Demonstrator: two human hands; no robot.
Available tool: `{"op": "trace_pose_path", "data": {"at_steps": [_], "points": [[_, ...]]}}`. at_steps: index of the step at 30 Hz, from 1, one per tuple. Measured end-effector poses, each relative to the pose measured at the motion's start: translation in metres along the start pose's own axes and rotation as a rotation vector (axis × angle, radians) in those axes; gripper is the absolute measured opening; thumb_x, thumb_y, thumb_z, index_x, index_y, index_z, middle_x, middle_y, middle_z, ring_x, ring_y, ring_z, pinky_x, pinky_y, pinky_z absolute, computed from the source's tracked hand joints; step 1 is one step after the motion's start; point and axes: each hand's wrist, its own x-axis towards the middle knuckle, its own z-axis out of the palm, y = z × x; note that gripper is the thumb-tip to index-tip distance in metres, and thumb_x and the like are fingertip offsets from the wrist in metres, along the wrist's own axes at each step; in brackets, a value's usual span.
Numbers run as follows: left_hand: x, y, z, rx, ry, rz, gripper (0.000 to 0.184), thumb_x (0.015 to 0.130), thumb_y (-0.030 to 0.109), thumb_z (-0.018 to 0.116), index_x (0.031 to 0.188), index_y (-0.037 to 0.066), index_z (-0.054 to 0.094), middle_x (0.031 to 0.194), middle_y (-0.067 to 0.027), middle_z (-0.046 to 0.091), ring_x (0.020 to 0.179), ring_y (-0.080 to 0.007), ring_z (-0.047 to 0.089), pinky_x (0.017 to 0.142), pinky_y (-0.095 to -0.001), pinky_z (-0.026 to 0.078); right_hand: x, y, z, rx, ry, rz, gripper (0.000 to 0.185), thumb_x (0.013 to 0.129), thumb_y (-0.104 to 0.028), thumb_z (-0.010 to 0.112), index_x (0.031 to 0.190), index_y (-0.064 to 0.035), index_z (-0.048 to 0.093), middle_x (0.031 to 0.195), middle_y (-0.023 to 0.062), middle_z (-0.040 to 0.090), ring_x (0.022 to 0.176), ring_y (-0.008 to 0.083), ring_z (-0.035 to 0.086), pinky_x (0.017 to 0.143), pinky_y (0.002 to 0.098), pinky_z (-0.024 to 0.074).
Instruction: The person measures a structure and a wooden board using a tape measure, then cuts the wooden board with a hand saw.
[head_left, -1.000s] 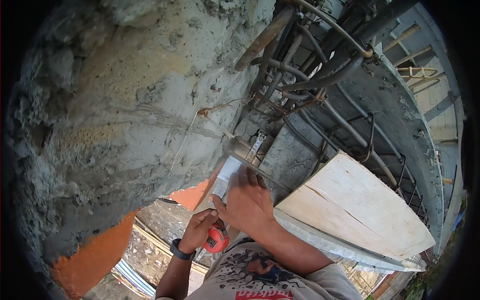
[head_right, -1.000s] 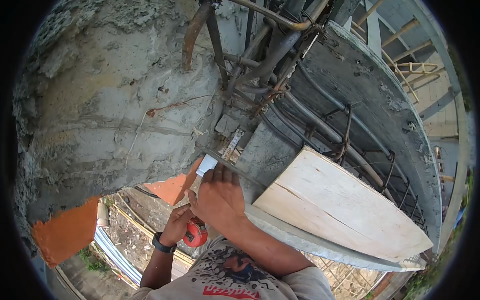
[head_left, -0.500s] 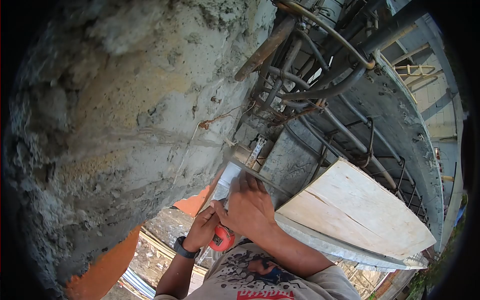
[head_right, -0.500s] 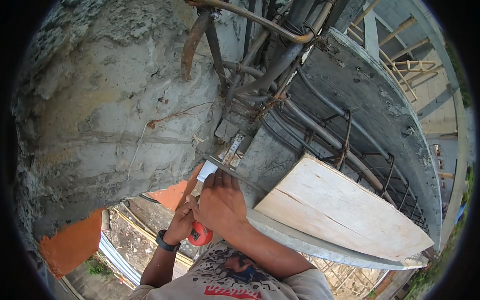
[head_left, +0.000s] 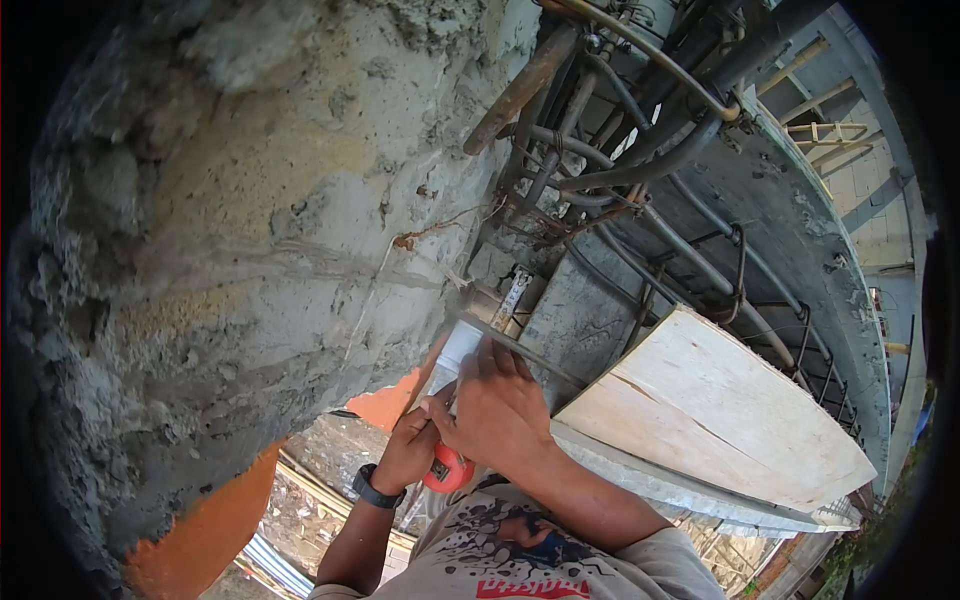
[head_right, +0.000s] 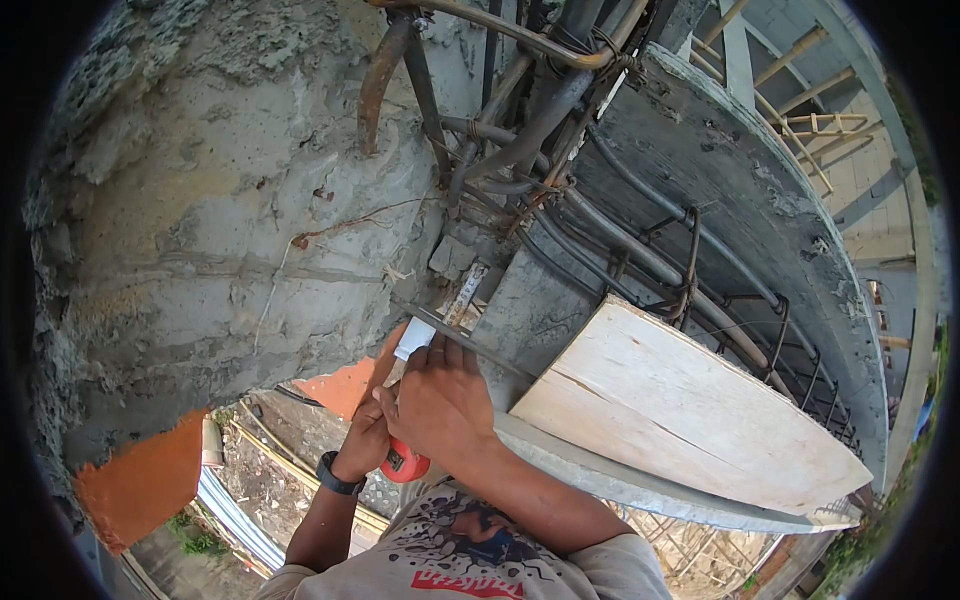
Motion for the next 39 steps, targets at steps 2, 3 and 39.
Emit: {"op": "trace_pose_path", "data": {"at_steps": [2, 3, 39], "points": [[0.000, -0.001, -0.004, 0.034, -0.050, -0.009, 0.047, 0.111, 0.007, 0.039, 0.157, -0.003, 0.039, 0.120, -0.0075, 0.068, 0.105, -0.0104, 0.062, 0.095, -0.0261, 0.050, 0.000, 0.000, 0.000, -0.007, -0.008, 0.000, 0.056, 0.082, -0.039, 0.078, 0.100, 0.0131, 0.070, 0.106, 0.0345, 0.068, 0.110, 0.0459, 0.068, 0.095, 0.0481, 0.0555], [0.000, -0.003, -0.006, 0.042, -0.052, -0.009, 0.047, 0.111, 0.007, 0.039, 0.157, -0.003, 0.039, 0.120, -0.0074, 0.068, 0.105, -0.0103, 0.062, 0.095, -0.0260, 0.050, 0.000, 0.000, 0.000, -0.010, -0.011, 0.000, 0.056, 0.081, -0.039, 0.078, 0.100, 0.0130, 0.070, 0.106, 0.0345, 0.068, 0.110, 0.0459, 0.068, 0.095, 0.0483, 0.0557], [0.002, -0.012, -0.006, -0.002, -0.046, -0.004, 0.047, 0.109, 0.003, 0.039, 0.155, -0.007, 0.041, 0.136, -0.0139, 0.064, 0.118, -0.0151, 0.061, 0.104, -0.0284, 0.047, -0.001, -0.002, -0.003, 0.013, -0.042, 0.021, 0.055, 0.083, -0.038, 0.077, 0.100, 0.0136, 0.071, 0.109, 0.0354, 0.068, 0.112, 0.0466, 0.067, 0.099, 0.0478, 0.0545]]}}
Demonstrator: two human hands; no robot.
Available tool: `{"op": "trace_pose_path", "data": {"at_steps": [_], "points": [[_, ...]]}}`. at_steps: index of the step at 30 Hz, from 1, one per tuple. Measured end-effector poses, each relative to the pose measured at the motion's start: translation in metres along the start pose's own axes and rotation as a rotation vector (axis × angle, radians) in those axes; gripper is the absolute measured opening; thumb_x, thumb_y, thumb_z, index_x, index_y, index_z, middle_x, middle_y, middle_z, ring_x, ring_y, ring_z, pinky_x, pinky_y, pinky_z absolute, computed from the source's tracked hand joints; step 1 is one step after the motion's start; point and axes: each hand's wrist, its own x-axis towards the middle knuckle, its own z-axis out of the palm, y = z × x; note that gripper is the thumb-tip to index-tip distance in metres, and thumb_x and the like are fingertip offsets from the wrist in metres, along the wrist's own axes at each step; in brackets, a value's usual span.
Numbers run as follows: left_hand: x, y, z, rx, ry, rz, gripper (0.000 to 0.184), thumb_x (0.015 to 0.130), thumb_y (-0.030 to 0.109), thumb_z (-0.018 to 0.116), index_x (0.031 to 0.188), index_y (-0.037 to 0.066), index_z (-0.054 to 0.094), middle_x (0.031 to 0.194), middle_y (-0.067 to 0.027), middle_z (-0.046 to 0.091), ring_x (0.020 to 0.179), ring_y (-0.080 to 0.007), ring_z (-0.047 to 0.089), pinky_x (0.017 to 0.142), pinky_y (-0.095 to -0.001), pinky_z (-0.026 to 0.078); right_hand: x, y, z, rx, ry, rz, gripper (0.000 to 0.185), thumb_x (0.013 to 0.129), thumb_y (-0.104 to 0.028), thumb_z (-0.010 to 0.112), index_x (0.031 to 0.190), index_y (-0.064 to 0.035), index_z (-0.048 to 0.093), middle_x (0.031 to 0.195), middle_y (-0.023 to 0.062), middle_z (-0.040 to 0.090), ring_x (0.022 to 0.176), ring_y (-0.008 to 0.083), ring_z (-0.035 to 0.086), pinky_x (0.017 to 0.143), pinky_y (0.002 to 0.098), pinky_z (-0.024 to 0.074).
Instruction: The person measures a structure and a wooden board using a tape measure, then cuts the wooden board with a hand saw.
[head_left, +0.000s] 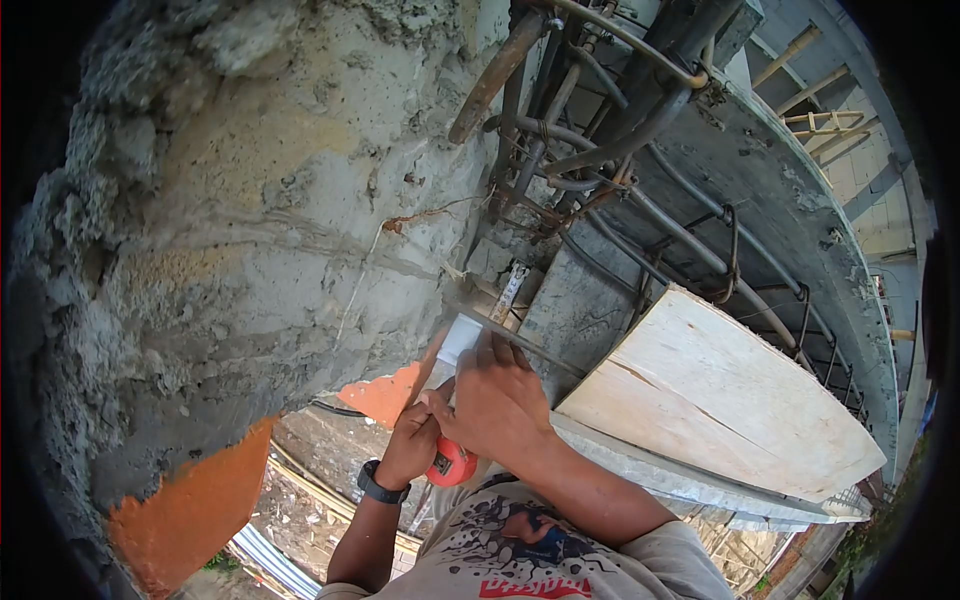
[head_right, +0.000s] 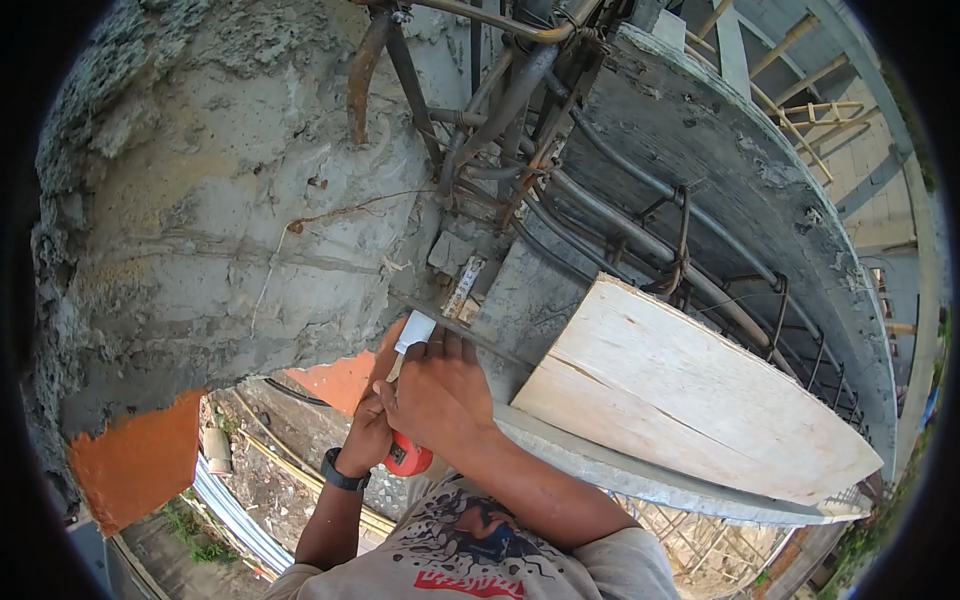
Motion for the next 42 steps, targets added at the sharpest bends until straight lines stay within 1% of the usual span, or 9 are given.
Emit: {"op": "trace_pose_path", "data": {"at_steps": [2, 11, 23, 27, 30, 33, 36, 39, 42], "points": [[0.000, 0.003, 0.001, 0.018, 0.004, -0.003, 0.047, 0.109, 0.002, 0.039, 0.155, -0.007, 0.041, 0.135, -0.0137, 0.064, 0.118, -0.0151, 0.061, 0.103, -0.0286, 0.048, 0.000, 0.001, 0.002, -0.006, 0.021, -0.008, 0.055, 0.082, -0.038, 0.078, 0.101, 0.0136, 0.071, 0.110, 0.0346, 0.067, 0.113, 0.0464, 0.067, 0.099, 0.0476, 0.0546], [0.000, 0.006, 0.003, 0.040, 0.005, 0.025, 0.047, 0.107, 0.000, 0.039, 0.154, -0.003, 0.045, 0.109, -0.0058, 0.069, 0.096, -0.0088, 0.062, 0.087, -0.0248, 0.051, -0.001, 0.000, 0.003, -0.021, 0.020, 0.006, 0.057, 0.083, -0.039, 0.078, 0.104, 0.0138, 0.069, 0.110, 0.0326, 0.066, 0.112, 0.0453, 0.066, 0.097, 0.0477, 0.0553], [0.001, -0.012, -0.004, 0.060, 0.025, 0.017, 0.046, 0.106, 0.001, 0.040, 0.151, -0.003, 0.048, 0.100, -0.0040, 0.067, 0.090, -0.0091, 0.062, 0.082, -0.0257, 0.050, 0.000, -0.001, -0.001, -0.044, -0.019, 0.016, 0.055, 0.084, -0.041, 0.077, 0.099, 0.0113, 0.071, 0.107, 0.0295, 0.066, 0.110, 0.0428, 0.067, 0.088, 0.0455, 0.0583], [0.001, -0.006, 0.000, 0.047, 0.039, 0.025, 0.047, 0.105, 0.000, 0.039, 0.152, -0.004, 0.047, 0.101, -0.0039, 0.068, 0.091, -0.0091, 0.062, 0.082, -0.0256, 0.050, 0.000, -0.002, -0.002, -0.039, -0.023, 0.020, 0.054, 0.084, -0.042, 0.077, 0.097, 0.0105, 0.072, 0.104, 0.0276, 0.066, 0.108, 0.0415, 0.067, 0.086, 0.0455, 0.0589], [0.001, -0.004, 0.000, 0.035, 0.023, 0.019, 0.048, 0.105, -0.001, 0.038, 0.152, -0.004, 0.046, 0.104, -0.0044, 0.069, 0.093, -0.0097, 0.063, 0.085, -0.0258, 0.051, 0.000, -0.003, -0.005, -0.023, -0.071, 0.047, 0.054, 0.084, -0.041, 0.077, 0.099, 0.0108, 0.072, 0.107, 0.0284, 0.066, 0.110, 0.0419, 0.066, 0.090, 0.0461, 0.0573], [0.001, -0.004, 0.001, 0.040, 0.021, 0.029, 0.048, 0.105, -0.001, 0.037, 0.152, -0.004, 0.046, 0.108, -0.0055, 0.069, 0.097, -0.0106, 0.063, 0.088, -0.0262, 0.051, -0.001, 0.000, 0.003, -0.044, -0.004, 0.011, 0.054, 0.084, -0.040, 0.076, 0.100, 0.0112, 0.072, 0.109, 0.0300, 0.066, 0.114, 0.0432, 0.065, 0.097, 0.0477, 0.0529], [0.001, -0.008, -0.002, 0.051, 0.018, 0.035, 0.047, 0.105, -0.001, 0.036, 0.151, -0.005, 0.047, 0.111, -0.0070, 0.069, 0.100, -0.0113, 0.064, 0.091, -0.0265, 0.051, 0.001, -0.002, -0.002, -0.025, -0.088, 0.046, 0.057, 0.085, -0.041, 0.075, 0.105, 0.0122, 0.071, 0.116, 0.0328, 0.066, 0.121, 0.0447, 0.061, 0.104, 0.0495, 0.0474], [0.002, -0.002, 0.000, 0.054, 0.021, 0.057, 0.047, 0.106, 0.000, 0.036, 0.151, -0.005, 0.047, 0.116, -0.0086, 0.069, 0.103, -0.0118, 0.064, 0.093, -0.0268, 0.051, -0.001, -0.002, 0.001, -0.039, -0.037, 0.049, 0.059, 0.085, -0.041, 0.074, 0.108, 0.0133, 0.069, 0.122, 0.0352, 0.064, 0.126, 0.0455, 0.059, 0.106, 0.0502, 0.0455], [0.003, -0.003, 0.000, 0.051, 0.010, 0.054, 0.047, 0.105, 0.000, 0.037, 0.151, -0.005, 0.048, 0.124, -0.0104, 0.069, 0.109, -0.0127, 0.064, 0.096, -0.0271, 0.051, 0.001, -0.001, -0.003, -0.009, -0.120, 0.062, 0.062, 0.086, -0.040, 0.072, 0.115, 0.0147, 0.066, 0.128, 0.0376, 0.062, 0.130, 0.0461, 0.057, 0.109, 0.0508, 0.0440]]}}
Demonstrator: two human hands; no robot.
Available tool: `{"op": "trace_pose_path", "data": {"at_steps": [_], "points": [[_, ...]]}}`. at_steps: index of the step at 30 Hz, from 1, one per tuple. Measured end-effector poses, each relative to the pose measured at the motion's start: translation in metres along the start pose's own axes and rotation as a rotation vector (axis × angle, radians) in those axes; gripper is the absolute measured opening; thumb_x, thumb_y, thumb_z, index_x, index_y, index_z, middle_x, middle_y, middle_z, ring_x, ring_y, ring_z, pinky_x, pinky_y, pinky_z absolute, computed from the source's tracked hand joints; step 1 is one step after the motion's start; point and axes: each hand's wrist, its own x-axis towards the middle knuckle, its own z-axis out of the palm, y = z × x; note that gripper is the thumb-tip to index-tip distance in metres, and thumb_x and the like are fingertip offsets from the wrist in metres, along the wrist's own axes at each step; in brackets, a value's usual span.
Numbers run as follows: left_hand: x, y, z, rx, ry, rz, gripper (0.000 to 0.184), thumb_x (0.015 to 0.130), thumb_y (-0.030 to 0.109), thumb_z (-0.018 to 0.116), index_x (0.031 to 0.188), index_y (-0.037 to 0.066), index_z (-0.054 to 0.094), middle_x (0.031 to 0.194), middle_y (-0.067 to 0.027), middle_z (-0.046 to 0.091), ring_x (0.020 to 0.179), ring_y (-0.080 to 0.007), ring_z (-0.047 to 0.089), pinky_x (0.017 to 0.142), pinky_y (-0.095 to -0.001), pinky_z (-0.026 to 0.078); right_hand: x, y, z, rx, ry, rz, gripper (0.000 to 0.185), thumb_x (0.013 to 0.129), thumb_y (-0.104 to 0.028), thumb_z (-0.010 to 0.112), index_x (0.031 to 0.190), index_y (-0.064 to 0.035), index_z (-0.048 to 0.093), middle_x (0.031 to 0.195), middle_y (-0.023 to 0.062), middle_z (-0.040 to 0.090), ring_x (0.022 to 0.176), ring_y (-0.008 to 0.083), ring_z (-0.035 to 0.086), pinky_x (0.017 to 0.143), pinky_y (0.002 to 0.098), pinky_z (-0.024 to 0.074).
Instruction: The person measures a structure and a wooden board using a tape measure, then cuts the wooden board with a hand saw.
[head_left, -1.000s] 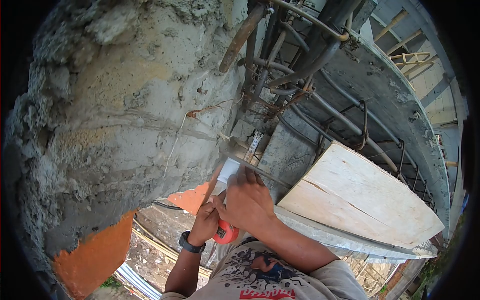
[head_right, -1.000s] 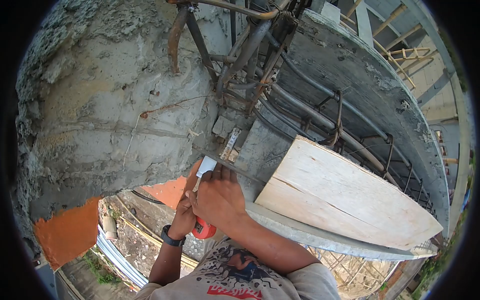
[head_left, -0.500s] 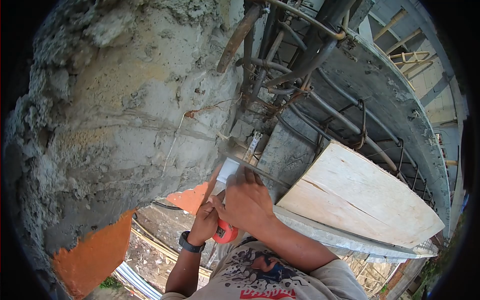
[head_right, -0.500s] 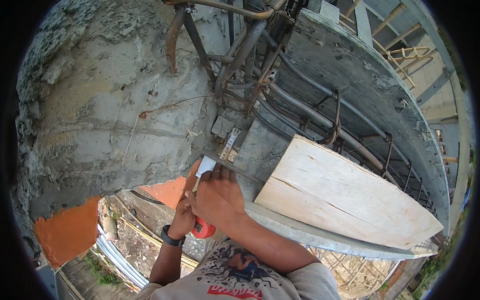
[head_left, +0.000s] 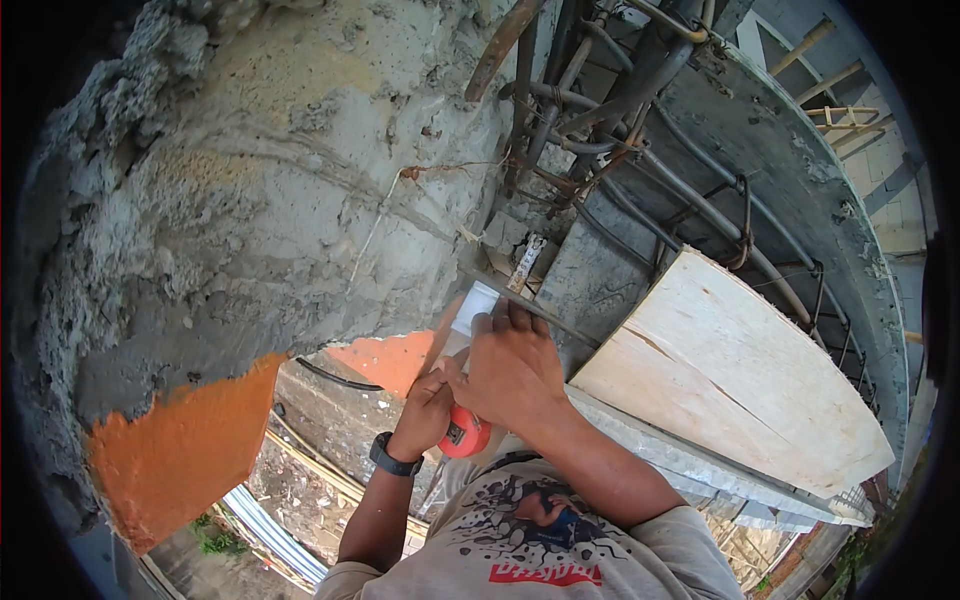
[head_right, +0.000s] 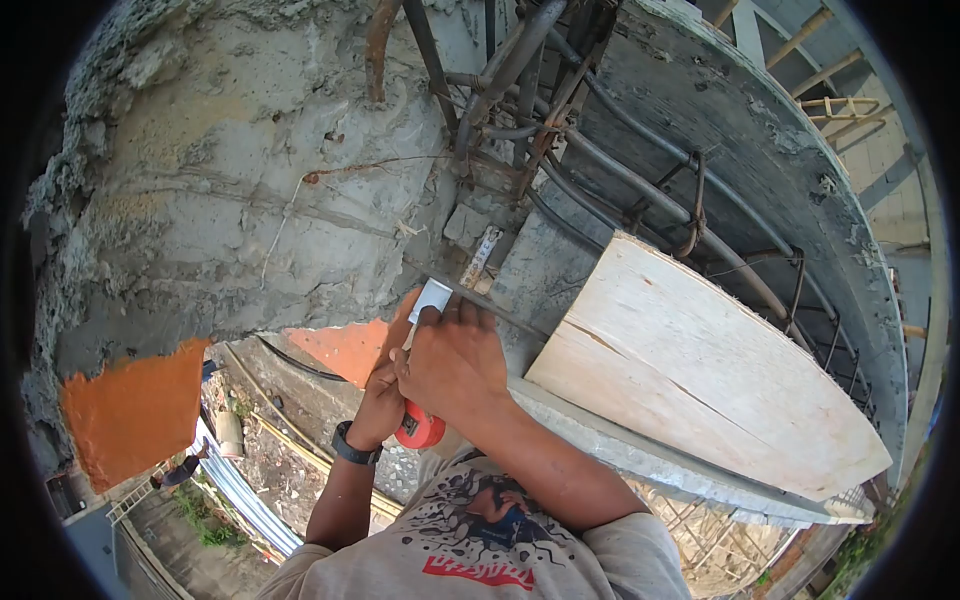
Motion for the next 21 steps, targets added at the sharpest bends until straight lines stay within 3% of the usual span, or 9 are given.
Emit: {"op": "trace_pose_path", "data": {"at_steps": [4, 9, 10, 13, 14, 18, 21], "points": [[0.001, 0.006, 0.006, -0.017, 0.044, 0.021, 0.049, 0.103, 0.000, 0.038, 0.151, -0.004, 0.048, 0.131, -0.0119, 0.067, 0.115, -0.0144, 0.064, 0.100, -0.0281, 0.050, 0.000, -0.002, -0.003, 0.003, -0.027, 0.026, 0.065, 0.084, -0.036, 0.071, 0.122, 0.0166, 0.059, 0.127, 0.0401, 0.061, 0.129, 0.0482, 0.057, 0.111, 0.0512, 0.0429], [0.002, -0.003, 0.005, 0.028, 0.064, 0.083, 0.048, 0.103, 0.004, 0.040, 0.148, -0.005, 0.052, 0.123, -0.0123, 0.069, 0.106, -0.0157, 0.067, 0.092, -0.0313, 0.053, -0.001, -0.007, -0.015, 0.006, -0.116, 0.043, 0.069, 0.082, -0.034, 0.070, 0.124, 0.0186, 0.055, 0.117, 0.0401, 0.065, 0.124, 0.0507, 0.060, 0.109, 0.0497, 0.0463], [0.002, -0.004, 0.003, 0.061, 0.056, 0.092, 0.047, 0.104, 0.005, 0.041, 0.147, -0.005, 0.053, 0.119, -0.0121, 0.070, 0.102, -0.0159, 0.067, 0.088, -0.0319, 0.054, -0.003, -0.005, -0.005, -0.077, 0.001, 0.009, 0.072, 0.088, -0.044, 0.065, 0.121, 0.0188, 0.057, 0.111, 0.0389, 0.067, 0.118, 0.0507, 0.063, 0.106, 0.0496, 0.0482], [0.006, -0.002, 0.003, 0.062, 0.040, 0.061, 0.044, 0.106, 0.011, 0.044, 0.146, -0.005, 0.055, 0.105, -0.0104, 0.069, 0.088, -0.0160, 0.068, 0.079, -0.0326, 0.054, 0.000, 0.002, 0.000, 0.037, -0.008, 0.049, 0.075, 0.095, -0.056, 0.056, 0.118, 0.0155, 0.060, 0.110, 0.0367, 0.069, 0.115, 0.0493, 0.065, 0.103, 0.0511, 0.0479], [0.007, 0.000, 0.004, 0.046, 0.035, 0.043, 0.043, 0.107, 0.013, 0.046, 0.145, -0.004, 0.055, 0.100, -0.0097, 0.068, 0.084, -0.0160, 0.067, 0.076, -0.0327, 0.054, 0.000, -0.002, -0.010, 0.107, -0.070, 0.097, 0.076, 0.103, -0.058, 0.042, 0.111, 0.0138, 0.066, 0.105, 0.0369, 0.070, 0.108, 0.0503, 0.067, 0.098, 0.0524, 0.0503], [0.009, -0.007, 0.008, -0.050, 0.067, 0.105, 0.039, 0.107, 0.011, 0.052, 0.143, -0.004, 0.057, 0.111, -0.0067, 0.069, 0.083, -0.0119, 0.068, 0.077, -0.0274, 0.055, 0.001, -0.001, -0.012, 0.144, 0.005, 0.171, 0.081, 0.106, -0.058, 0.033, 0.098, 0.0117, 0.072, 0.104, 0.0348, 0.070, 0.105, 0.0496, 0.067, 0.098, 0.0526, 0.0500], [0.007, -0.004, 0.006, -0.010, 0.071, 0.093, 0.044, 0.108, 0.013, 0.053, 0.148, -0.005, 0.052, 0.113, -0.0076, 0.070, 0.083, -0.0123, 0.068, 0.077, -0.0276, 0.055, 0.001, -0.005, -0.013, 0.097, -0.004, 0.208, 0.082, 0.106, -0.060, 0.032, 0.103, 0.0116, 0.071, 0.107, 0.0355, 0.069, 0.108, 0.0493, 0.066, 0.100, 0.0522, 0.0489]]}}
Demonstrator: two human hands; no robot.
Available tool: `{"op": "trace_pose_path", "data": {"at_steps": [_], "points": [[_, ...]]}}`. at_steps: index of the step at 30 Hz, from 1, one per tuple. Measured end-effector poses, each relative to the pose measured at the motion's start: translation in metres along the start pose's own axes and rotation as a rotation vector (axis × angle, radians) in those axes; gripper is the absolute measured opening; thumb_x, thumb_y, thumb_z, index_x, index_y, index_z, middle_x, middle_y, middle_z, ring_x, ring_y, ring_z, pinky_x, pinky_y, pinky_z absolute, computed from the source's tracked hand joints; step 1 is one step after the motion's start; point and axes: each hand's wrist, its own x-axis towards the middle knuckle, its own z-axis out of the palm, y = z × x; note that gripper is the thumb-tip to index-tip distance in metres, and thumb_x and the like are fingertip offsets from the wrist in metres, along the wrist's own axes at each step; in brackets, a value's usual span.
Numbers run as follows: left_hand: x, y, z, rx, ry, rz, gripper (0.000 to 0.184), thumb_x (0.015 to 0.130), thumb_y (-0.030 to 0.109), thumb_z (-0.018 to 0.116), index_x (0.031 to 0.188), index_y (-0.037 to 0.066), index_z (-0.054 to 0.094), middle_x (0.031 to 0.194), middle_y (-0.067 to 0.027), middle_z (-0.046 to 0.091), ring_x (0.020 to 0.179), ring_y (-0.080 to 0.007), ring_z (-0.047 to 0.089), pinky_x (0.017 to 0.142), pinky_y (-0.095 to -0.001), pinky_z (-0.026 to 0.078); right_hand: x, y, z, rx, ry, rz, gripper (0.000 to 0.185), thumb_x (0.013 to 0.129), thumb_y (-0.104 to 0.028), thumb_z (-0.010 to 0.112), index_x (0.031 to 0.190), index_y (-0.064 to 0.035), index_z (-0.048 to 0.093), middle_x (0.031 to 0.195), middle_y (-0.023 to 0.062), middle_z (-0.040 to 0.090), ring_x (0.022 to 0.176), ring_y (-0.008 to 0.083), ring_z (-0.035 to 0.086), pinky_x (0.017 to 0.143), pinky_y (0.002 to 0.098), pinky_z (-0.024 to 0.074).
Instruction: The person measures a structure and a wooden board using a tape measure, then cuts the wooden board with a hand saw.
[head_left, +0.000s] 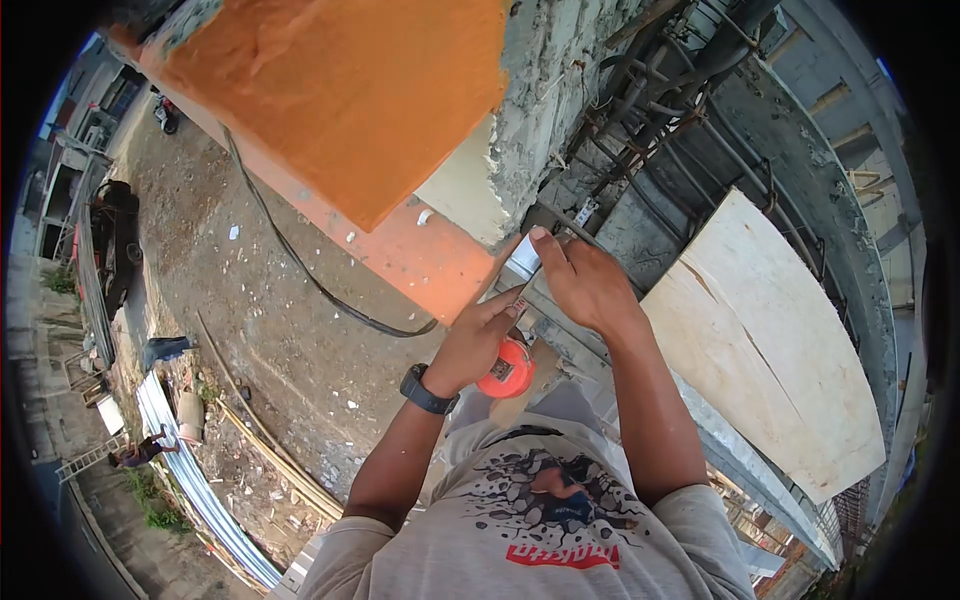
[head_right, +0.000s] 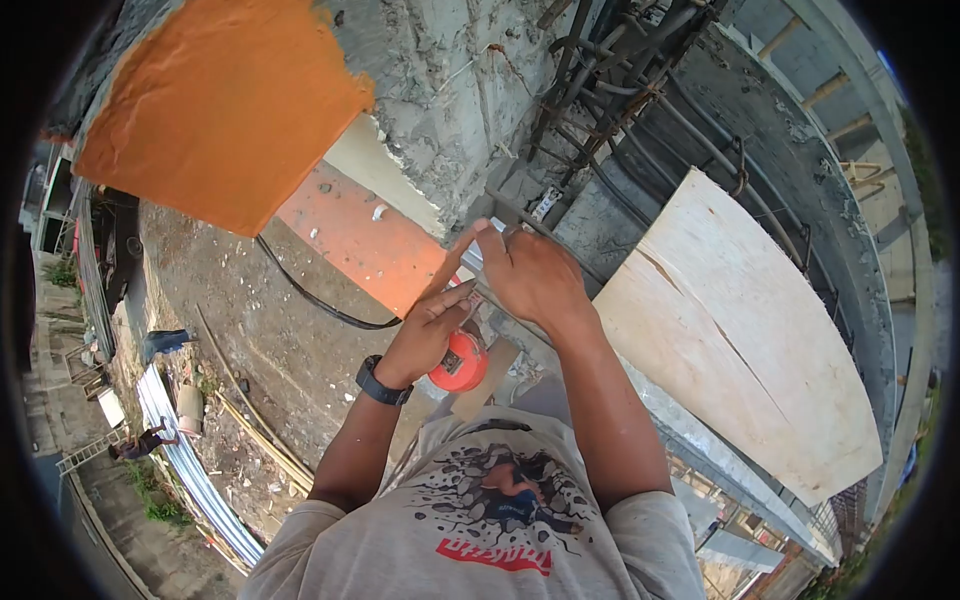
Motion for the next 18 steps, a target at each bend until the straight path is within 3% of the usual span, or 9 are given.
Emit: {"op": "trace_pose_path", "data": {"at_steps": [11, 14, 18], "points": [[0.007, -0.022, -0.005, 0.008, -0.043, 0.091, 0.048, 0.108, 0.017, 0.053, 0.151, -0.006, 0.049, 0.111, -0.0081, 0.070, 0.085, -0.0119, 0.067, 0.079, -0.0271, 0.054, 0.001, 0.001, 0.006, -0.057, 0.057, -0.002, 0.080, 0.105, -0.062, 0.034, 0.108, 0.0092, 0.072, 0.111, 0.0333, 0.070, 0.112, 0.0473, 0.066, 0.101, 0.0518, 0.0482], [0.007, -0.022, 0.000, 0.016, 0.034, 0.142, 0.043, 0.109, 0.018, 0.053, 0.142, -0.008, 0.056, 0.110, -0.0090, 0.071, 0.087, -0.0119, 0.067, 0.081, -0.0265, 0.054, 0.002, 0.001, 0.007, -0.068, 0.055, -0.009, 0.079, 0.105, -0.061, 0.036, 0.106, 0.0087, 0.072, 0.109, 0.0327, 0.070, 0.110, 0.0471, 0.067, 0.100, 0.0520, 0.0491], [0.009, -0.024, -0.008, -0.058, -0.066, 0.007, 0.033, 0.109, 0.020, 0.052, 0.124, -0.007, 0.063, 0.110, -0.0094, 0.071, 0.091, -0.0115, 0.066, 0.082, -0.0262, 0.054, 0.005, 0.004, 0.009, -0.093, 0.065, -0.032, 0.076, 0.105, -0.059, 0.039, 0.101, 0.0085, 0.072, 0.105, 0.0326, 0.071, 0.107, 0.0474, 0.068, 0.097, 0.0525, 0.0504]]}}
